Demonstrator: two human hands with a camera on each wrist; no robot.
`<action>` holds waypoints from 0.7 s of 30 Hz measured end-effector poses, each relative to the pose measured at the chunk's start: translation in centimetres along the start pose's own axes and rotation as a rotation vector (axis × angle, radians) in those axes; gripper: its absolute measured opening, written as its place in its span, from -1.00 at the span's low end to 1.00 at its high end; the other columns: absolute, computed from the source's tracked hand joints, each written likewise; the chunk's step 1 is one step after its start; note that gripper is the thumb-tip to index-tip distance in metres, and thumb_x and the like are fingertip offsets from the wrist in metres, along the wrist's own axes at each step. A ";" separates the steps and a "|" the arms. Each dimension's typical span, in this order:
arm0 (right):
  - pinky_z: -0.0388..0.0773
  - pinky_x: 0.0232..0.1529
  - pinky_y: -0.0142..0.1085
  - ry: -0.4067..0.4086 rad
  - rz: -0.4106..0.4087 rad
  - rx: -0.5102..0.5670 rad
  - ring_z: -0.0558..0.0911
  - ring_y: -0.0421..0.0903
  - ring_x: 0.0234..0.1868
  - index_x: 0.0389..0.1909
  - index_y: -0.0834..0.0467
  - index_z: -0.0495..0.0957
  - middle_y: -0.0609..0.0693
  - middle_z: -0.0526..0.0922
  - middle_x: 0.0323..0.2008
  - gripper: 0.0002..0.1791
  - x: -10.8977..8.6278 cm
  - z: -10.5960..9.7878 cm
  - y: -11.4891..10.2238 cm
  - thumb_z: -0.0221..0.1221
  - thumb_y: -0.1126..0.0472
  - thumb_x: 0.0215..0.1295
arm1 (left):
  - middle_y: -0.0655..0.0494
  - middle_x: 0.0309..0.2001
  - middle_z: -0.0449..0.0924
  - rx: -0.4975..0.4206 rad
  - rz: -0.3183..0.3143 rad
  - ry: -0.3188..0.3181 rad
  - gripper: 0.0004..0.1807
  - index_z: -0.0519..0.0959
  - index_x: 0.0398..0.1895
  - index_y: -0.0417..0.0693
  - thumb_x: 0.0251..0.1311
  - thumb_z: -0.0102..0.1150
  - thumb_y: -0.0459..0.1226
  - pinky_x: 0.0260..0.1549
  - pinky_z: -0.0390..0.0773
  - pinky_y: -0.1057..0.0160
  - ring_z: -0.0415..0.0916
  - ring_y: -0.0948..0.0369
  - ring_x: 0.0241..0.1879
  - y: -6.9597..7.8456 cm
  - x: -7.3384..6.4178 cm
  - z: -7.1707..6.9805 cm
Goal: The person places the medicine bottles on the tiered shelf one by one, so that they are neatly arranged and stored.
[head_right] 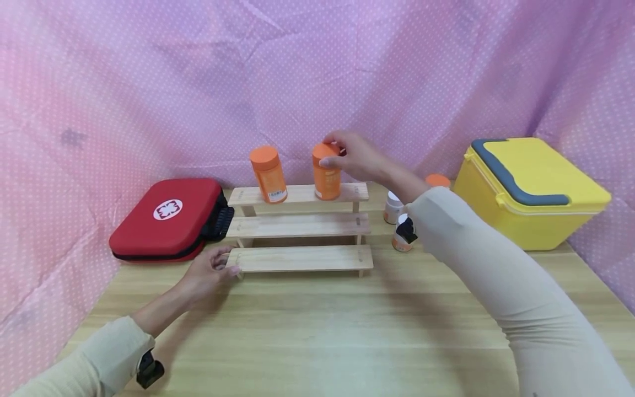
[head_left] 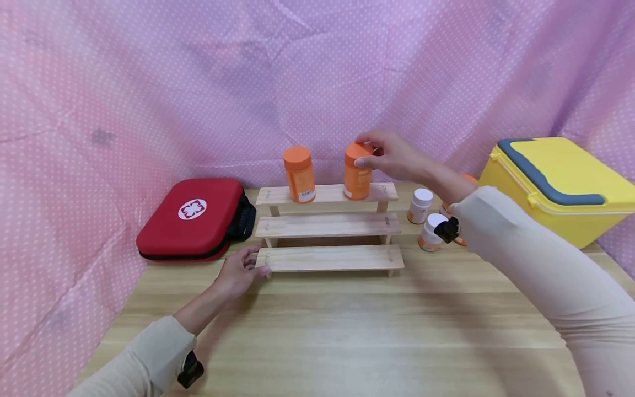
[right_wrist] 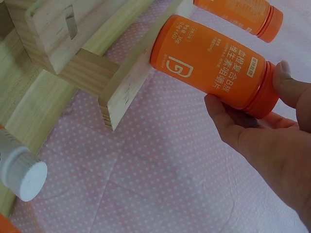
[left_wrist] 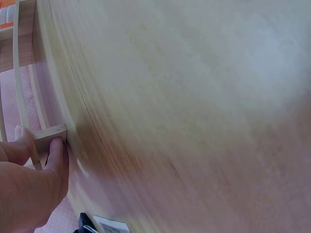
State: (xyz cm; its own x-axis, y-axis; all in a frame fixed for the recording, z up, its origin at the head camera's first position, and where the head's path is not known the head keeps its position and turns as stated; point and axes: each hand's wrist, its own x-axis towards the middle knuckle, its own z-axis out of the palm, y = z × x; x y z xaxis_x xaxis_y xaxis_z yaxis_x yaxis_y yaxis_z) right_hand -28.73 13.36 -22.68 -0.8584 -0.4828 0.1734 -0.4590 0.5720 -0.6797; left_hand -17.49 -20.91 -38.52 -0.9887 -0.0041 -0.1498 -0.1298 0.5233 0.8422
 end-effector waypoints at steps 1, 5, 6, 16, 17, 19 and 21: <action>0.42 -0.02 -0.15 -0.004 0.004 -0.004 0.48 0.03 -0.07 0.16 0.21 0.46 0.12 0.52 -0.02 -0.59 0.0 0.1 0.0 0.20 0.25 0.31 | -0.25 0.09 0.54 0.009 -0.009 -0.002 -0.39 0.31 0.29 -0.32 0.17 0.27 -0.40 0.05 0.49 0.11 0.51 0.02 0.02 0.0 0.0 0.0; 0.44 -0.02 -0.14 -0.010 0.015 0.007 0.49 0.03 -0.06 0.18 0.21 0.45 0.12 0.52 -0.02 -0.58 0.0 0.2 0.1 0.20 0.23 0.33 | -0.24 0.09 0.53 0.011 -0.021 -0.010 -0.38 0.31 0.30 -0.30 0.18 0.27 -0.39 0.06 0.49 0.11 0.51 0.02 0.02 -0.1 0.0 0.0; 0.44 -0.02 -0.14 -0.008 0.014 0.008 0.49 0.02 -0.06 0.18 0.20 0.45 0.12 0.52 -0.02 -0.58 0.0 0.2 0.1 0.20 0.22 0.33 | -0.24 0.09 0.54 0.009 -0.021 -0.009 -0.39 0.32 0.30 -0.30 0.18 0.27 -0.39 0.04 0.51 0.14 0.51 0.03 0.00 -0.1 0.0 0.0; 0.44 0.01 -0.13 -0.017 0.048 0.011 0.52 0.02 -0.03 0.21 0.18 0.43 0.11 0.54 0.00 -0.52 0.0 -0.2 -0.1 0.24 0.15 0.30 | -0.23 0.06 0.55 0.009 -0.010 -0.009 -0.41 0.33 0.28 -0.30 0.17 0.28 -0.40 -0.06 0.53 0.24 0.52 0.06 -0.03 0.1 0.3 -0.1; 0.44 0.01 -0.13 -0.018 0.048 0.010 0.52 0.02 -0.03 0.21 0.18 0.42 0.11 0.54 -0.01 -0.52 0.0 -0.2 -0.1 0.24 0.15 0.30 | -0.24 0.06 0.55 0.006 -0.005 -0.007 -0.41 0.34 0.27 -0.31 0.17 0.28 -0.40 -0.07 0.53 0.26 0.52 0.06 -0.02 0.1 0.3 -0.1; 0.44 0.01 -0.13 -0.022 0.046 0.004 0.52 0.02 -0.03 0.21 0.18 0.42 0.11 0.54 0.00 -0.51 0.1 -0.2 0.0 0.23 0.15 0.30 | -0.26 0.06 0.55 0.003 0.005 -0.006 -0.41 0.34 0.26 -0.33 0.16 0.28 -0.41 -0.10 0.53 0.29 0.52 0.05 -0.02 0.0 0.4 -0.1; 0.44 0.02 -0.12 -0.030 0.048 -0.003 0.52 0.02 -0.01 0.22 0.19 0.40 0.11 0.53 0.01 -0.50 0.2 -0.2 0.0 0.23 0.14 0.31 | -0.26 0.06 0.55 0.002 0.009 -0.006 -0.42 0.34 0.25 -0.34 0.16 0.28 -0.42 -0.11 0.52 0.31 0.52 0.05 -0.01 0.0 0.4 0.0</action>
State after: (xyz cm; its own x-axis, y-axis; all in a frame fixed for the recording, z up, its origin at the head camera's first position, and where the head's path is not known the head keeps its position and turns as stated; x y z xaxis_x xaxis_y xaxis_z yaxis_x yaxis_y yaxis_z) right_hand -28.93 13.46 -22.49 -0.8721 -0.4746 0.1190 -0.4183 0.5970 -0.6846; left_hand -17.88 -20.96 -38.59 -0.9893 0.0055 -0.1455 -0.1210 0.5254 0.8422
